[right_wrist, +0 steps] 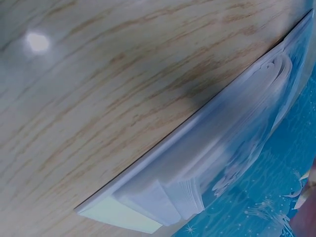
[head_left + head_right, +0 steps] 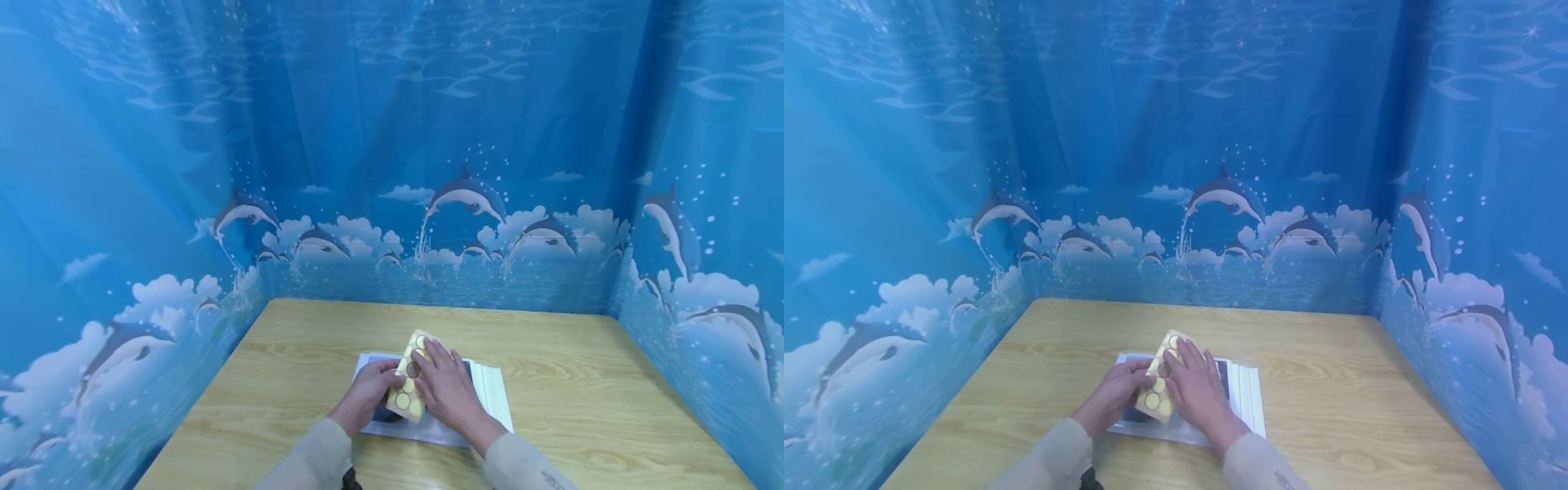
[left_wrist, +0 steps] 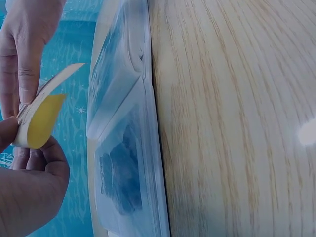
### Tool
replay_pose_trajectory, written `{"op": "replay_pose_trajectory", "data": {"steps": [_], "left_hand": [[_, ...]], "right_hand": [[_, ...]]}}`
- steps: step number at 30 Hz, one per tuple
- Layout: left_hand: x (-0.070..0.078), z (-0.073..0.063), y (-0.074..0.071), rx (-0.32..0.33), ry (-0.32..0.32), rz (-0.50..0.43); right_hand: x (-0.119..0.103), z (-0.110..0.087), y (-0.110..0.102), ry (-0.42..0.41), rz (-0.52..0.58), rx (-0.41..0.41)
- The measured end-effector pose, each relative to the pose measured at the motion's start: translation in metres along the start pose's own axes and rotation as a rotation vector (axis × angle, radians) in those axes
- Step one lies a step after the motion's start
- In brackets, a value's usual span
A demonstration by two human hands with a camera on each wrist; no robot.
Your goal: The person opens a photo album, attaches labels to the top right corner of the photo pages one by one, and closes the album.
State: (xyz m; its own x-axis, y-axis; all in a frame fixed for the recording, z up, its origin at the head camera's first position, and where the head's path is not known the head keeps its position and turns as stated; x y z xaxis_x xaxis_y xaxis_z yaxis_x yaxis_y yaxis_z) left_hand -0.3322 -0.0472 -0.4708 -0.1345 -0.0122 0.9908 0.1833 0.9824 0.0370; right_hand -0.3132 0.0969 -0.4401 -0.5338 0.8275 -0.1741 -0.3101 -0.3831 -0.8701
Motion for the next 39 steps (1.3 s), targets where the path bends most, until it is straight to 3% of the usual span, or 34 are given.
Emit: {"op": "replay_pose_trajectory", "data": {"steps": [9, 16, 25, 39], "left_hand": [[-0.005, -0.001, 0.001, -0.014, -0.061, 0.043], [-0.003, -0.003, 0.000, -0.015, -0.049, 0.008], [-0.003, -0.003, 0.000, 0.025, -0.039, -0.012], [-0.002, -0.001, 0.002, 0.011, -0.006, -0.072]], "right_hand": [[0.001, -0.001, 0.000, -0.013, -0.017, 0.030], [0.001, -0.001, 0.000, -0.021, 0.000, 0.037], [-0.001, -0.002, -0.003, -0.042, 0.002, 0.139], [-0.009, -0.003, -0.004, 0.033, 0.072, 0.162]]}}
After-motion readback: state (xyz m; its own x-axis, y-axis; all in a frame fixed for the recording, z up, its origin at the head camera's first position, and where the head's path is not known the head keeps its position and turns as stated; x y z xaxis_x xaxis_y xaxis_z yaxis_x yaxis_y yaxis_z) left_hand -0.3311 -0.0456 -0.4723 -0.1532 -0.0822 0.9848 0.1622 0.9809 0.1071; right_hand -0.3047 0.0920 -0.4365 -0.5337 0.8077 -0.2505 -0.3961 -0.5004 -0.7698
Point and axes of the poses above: each hand's wrist, its own z-axis towards the middle knuckle, its own y-axis out of the palm, x = y × z, the point moved 6 cm from there along z, towards the middle knuckle
